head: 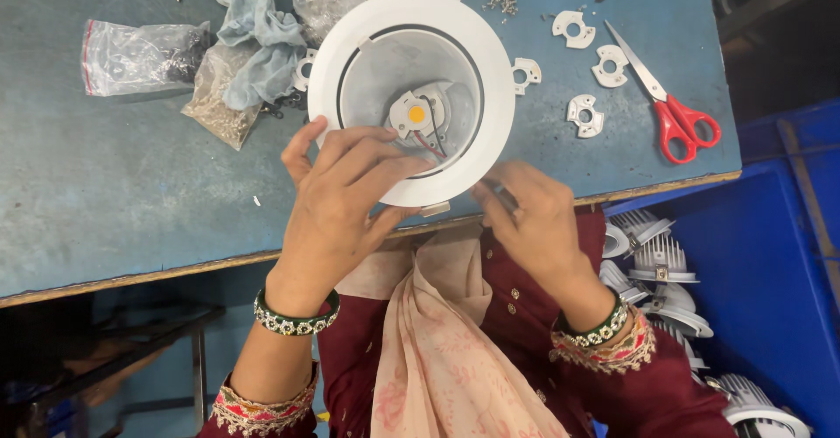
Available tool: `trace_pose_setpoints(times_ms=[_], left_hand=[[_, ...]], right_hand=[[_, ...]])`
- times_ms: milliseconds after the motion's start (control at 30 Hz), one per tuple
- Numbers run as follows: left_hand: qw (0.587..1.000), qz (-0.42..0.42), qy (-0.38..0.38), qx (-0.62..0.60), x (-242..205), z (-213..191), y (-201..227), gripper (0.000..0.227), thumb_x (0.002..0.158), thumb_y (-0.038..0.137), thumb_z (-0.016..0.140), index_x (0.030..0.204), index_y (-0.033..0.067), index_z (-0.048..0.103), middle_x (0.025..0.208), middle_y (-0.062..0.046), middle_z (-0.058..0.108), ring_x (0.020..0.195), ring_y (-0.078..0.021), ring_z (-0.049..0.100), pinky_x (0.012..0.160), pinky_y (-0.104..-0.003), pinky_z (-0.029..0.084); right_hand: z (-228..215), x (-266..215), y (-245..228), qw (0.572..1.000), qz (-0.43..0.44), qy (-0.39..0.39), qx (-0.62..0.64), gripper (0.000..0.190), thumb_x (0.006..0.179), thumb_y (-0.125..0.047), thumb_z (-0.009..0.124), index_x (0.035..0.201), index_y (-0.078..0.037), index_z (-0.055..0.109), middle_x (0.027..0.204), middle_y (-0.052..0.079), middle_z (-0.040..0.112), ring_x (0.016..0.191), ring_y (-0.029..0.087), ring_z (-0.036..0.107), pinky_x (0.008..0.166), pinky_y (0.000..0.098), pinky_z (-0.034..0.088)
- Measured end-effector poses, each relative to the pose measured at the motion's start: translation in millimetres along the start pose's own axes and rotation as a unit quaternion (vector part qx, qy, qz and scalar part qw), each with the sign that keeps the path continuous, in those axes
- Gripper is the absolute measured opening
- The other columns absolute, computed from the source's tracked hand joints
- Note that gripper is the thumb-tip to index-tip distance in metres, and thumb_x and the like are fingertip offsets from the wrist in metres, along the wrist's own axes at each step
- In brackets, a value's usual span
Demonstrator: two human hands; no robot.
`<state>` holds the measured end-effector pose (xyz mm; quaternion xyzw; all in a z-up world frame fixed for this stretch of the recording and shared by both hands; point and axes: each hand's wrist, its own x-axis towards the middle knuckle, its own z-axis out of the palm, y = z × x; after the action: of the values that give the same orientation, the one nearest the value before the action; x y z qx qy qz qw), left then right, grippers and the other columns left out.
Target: The person assembles LED light fixtures at a workbench. They insert LED modules into white housings, connect wires, and use a green power tool to secure components. The person handles multiple fixtures, moving completed units aside and picking up new ones to continue the assembly process.
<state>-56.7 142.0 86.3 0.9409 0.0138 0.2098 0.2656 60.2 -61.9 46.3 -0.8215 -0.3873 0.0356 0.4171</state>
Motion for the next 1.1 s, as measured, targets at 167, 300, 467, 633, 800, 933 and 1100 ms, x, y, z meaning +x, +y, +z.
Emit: trace_pose_setpoints(times_ms=[167,300,467,633,800,933,1100], left_hand=[[1.0,0.004,0.005,0.005,1,1,-1,0.039,0.081,0.028,0.084,0.118,0.0211,0.074,0.11,0.004,0.068,0.121,-0.0175,0.059,0.117,-0.049,0.021],[1.0,0.008,0.001,0.006,2,1,-1,0.039,0.08,0.026,0.084,0.117,0.0201,0.074,0.11,0.004,0.068,0.123,-0.0175,0.059,0.118,-0.048,0.02],[1.0,0.004,-0.003,0.009,2,1,0,0.04,0.077,0.024,0.086,0.116,0.0199,0.074,0.11,0.003,0.068,0.124,-0.0179,0.059,0.118,-0.048,0.02],[1.0,0.001,-0.007,0.008,2,1,-1,0.042,0.074,0.023,0.086,0.115,0.0199,0.075,0.11,0.002,0.068,0.123,-0.0178,0.059,0.118,-0.048,0.02],[1.0,0.003,-0.001,0.008,2,1,0,0.04,0.078,0.024,0.086,0.116,0.0207,0.074,0.11,0.003,0.068,0.123,-0.0171,0.059,0.118,-0.048,0.02],[1.0,0.002,-0.005,0.012,1,0,1,0.038,0.079,0.024,0.085,0.116,0.0207,0.075,0.108,0.003,0.068,0.122,-0.0177,0.059,0.117,-0.048,0.02],[1.0,0.003,0.003,0.0,0,3,-3,0.037,0.078,0.021,0.083,0.114,0.0197,0.074,0.107,0.003,0.067,0.119,-0.0179,0.06,0.116,-0.049,0.021]], right_hand=[[6,1,2,0.992,0.075,0.0,0.097,0.01,0.096,-0.005,0.068,0.102,0.003,0.067,0.085,0.01,0.068,0.057,0.013,0.071,0.048,0.0259,0.052],[13,1,1,0.974,0.146,-0.029,0.168,0.018,0.098,-0.006,0.062,0.113,0.003,0.069,0.081,0.008,0.07,0.053,0.011,0.068,0.045,0.0251,0.053],[19,-6,8,0.973,0.137,-0.05,0.176,0.021,0.101,-0.009,0.061,0.114,0.004,0.069,0.072,0.008,0.067,0.051,0.01,0.065,0.044,0.0245,0.051],[29,0,53,0.752,0.322,-0.146,0.555,0.022,0.107,-0.009,0.057,0.109,0.009,0.068,0.068,0.003,0.058,0.043,0.009,0.053,0.04,0.0238,0.04],[33,0,50,0.743,0.309,-0.13,0.579,0.017,0.102,-0.007,0.061,0.11,0.007,0.067,0.071,0.002,0.06,0.046,0.01,0.054,0.042,0.0238,0.045],[10,-6,10,0.992,0.027,0.024,0.125,0.022,0.089,-0.01,0.073,0.109,0.0,0.068,0.084,0.008,0.064,0.066,0.021,0.063,0.06,0.0313,0.051],[6,-5,-3,0.998,-0.022,0.055,0.034,0.009,0.093,-0.002,0.073,0.102,-0.001,0.069,0.089,0.01,0.065,0.071,0.022,0.068,0.063,0.0303,0.052]])
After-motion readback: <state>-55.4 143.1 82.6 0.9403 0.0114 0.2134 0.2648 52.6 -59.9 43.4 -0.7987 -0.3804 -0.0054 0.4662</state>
